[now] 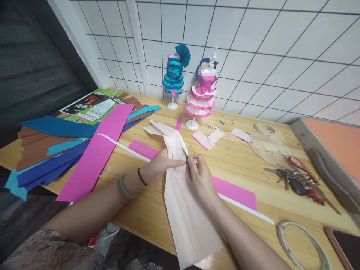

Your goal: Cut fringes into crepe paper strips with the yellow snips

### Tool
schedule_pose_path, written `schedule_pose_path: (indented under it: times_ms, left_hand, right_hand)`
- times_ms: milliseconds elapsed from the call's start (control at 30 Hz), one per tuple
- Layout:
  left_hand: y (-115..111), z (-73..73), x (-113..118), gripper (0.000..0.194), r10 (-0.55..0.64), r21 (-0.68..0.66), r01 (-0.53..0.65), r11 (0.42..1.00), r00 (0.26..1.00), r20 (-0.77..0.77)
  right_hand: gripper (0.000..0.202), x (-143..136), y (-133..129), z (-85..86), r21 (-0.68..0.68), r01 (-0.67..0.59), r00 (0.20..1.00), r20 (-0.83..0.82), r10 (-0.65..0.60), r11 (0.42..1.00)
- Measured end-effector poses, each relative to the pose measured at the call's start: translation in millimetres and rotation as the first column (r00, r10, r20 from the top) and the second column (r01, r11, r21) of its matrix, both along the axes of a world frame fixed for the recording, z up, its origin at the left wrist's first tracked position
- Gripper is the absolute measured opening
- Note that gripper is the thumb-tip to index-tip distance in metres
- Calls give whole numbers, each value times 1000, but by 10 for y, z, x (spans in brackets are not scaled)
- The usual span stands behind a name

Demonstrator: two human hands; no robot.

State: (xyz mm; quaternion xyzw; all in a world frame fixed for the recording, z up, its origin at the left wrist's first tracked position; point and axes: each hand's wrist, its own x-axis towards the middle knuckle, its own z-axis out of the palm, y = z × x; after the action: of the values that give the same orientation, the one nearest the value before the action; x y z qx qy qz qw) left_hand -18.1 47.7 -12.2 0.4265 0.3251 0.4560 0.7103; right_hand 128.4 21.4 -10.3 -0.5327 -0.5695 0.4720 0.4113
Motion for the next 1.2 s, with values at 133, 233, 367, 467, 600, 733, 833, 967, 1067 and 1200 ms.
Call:
schedule_pose_path:
  times_ms: [133,233,367,467,600,733,833,967,1067,1200]
  left_hand:
    - [4,-27,4,40,6,-7,-6,1000,1000,-10]
    - [6,-45,6,41,13,-3,-13,1000,1000,-12]
    - [1,-36,7,41,2,2,-2,1000,1000,-2]
    - [-2,-22,4,40,2,-18,-2,1000,1000,-14]
    - [4,-26,0,41,-2,6,1,1000,1000,16]
    - [5,-2,-1,38,-16,-34,18,999,999,36]
    - [5,53,-20,33,27,-120,-19,993,997,66]
    - [24,114,-79,28,88,-192,-58,980,984,152]
    - [43,124,-113,25,105,-214,-74,974,985,138]
    - [57,99,-117,26,135,-201,-111,973,985,110]
  right_hand:
    - [29,2,0,-13,8,5,1000,-1,-5,1000]
    - [30,2,6,-17,16,9,1000,11,-9,1000]
    - [30,-7,13,-10,14,10,1000,21,-11,1000]
    - [30,-10,8,-3,12,17,999,29,-18,1000]
    - [30,-6,2,7,20,23,999,32,-23,1000]
    - [29,3,10,-2,24,19,1000,24,-20,1000]
    - [29,8,10,-20,26,13,999,41,-14,1000]
    - [29,4,-15,-37,13,-14,996,88,12,1000]
    - [29,-5,-37,-34,7,-28,993,112,27,1000]
    - [30,-23,-55,-24,-6,-24,996,87,25,1000]
